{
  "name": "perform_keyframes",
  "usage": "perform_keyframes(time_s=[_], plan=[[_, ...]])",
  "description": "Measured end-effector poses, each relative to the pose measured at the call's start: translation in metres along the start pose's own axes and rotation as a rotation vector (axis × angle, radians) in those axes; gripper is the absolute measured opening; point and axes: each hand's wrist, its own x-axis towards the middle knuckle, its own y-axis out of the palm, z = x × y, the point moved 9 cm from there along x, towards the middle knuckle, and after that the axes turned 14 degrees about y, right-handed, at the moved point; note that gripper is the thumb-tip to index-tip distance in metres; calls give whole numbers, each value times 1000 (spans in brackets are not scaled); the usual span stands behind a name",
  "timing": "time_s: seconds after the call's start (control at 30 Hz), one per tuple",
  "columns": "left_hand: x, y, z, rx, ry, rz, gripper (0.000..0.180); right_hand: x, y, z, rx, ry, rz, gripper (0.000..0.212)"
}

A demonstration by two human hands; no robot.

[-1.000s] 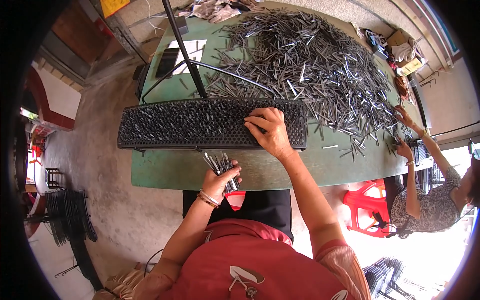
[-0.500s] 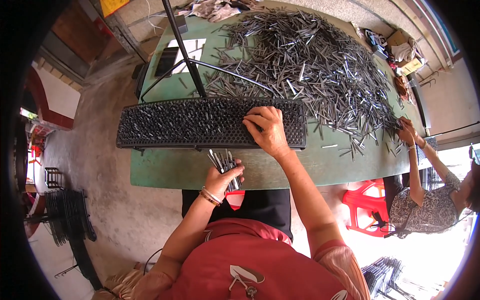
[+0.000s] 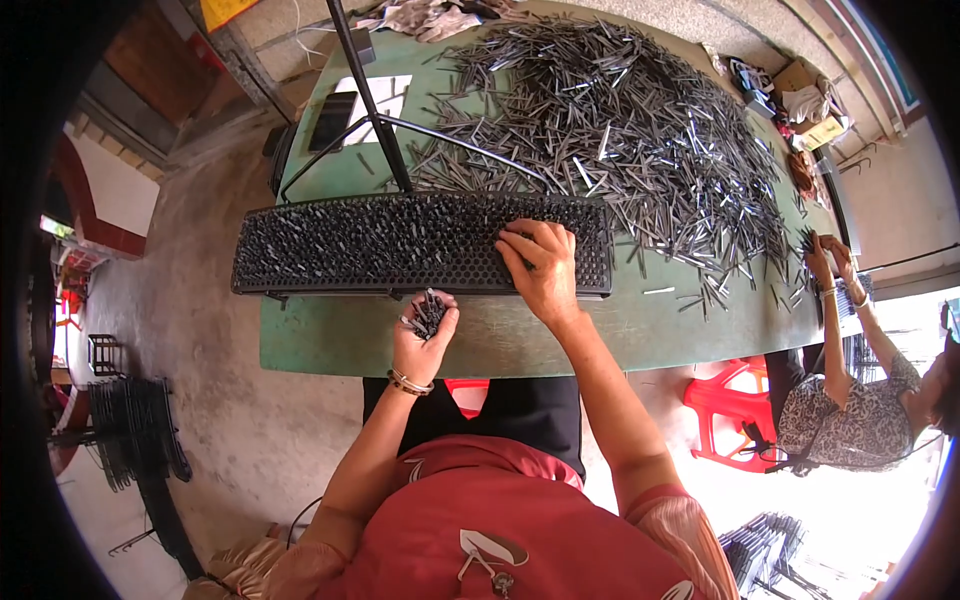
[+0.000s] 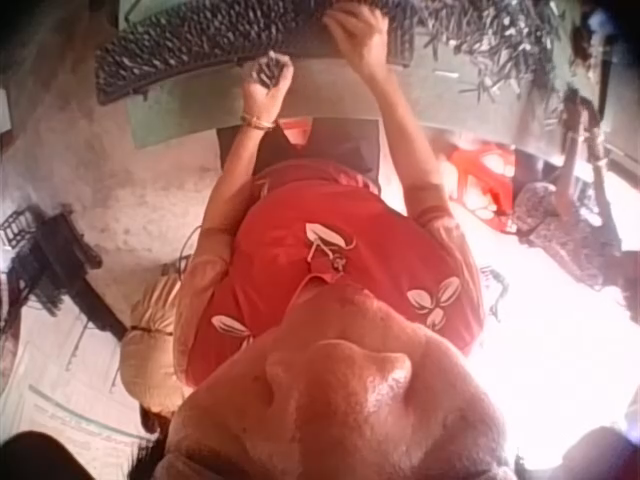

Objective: Assembling small metal pins into a black grid template on a workbench by hand and using a tool.

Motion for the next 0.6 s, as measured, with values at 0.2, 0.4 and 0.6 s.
perform_keyframes(time_s=[0.2, 0.4, 0.6], plan=[[0, -13, -5, 370, 293, 57, 15, 1, -2, 11, -42, -82, -11, 17], [-3, -16, 1, 397, 300, 50, 14, 8, 2, 19, -101, -158, 12, 16], [-4, -18, 12, 246, 144, 40, 13, 5, 6, 12, -23, -74, 37, 17]])
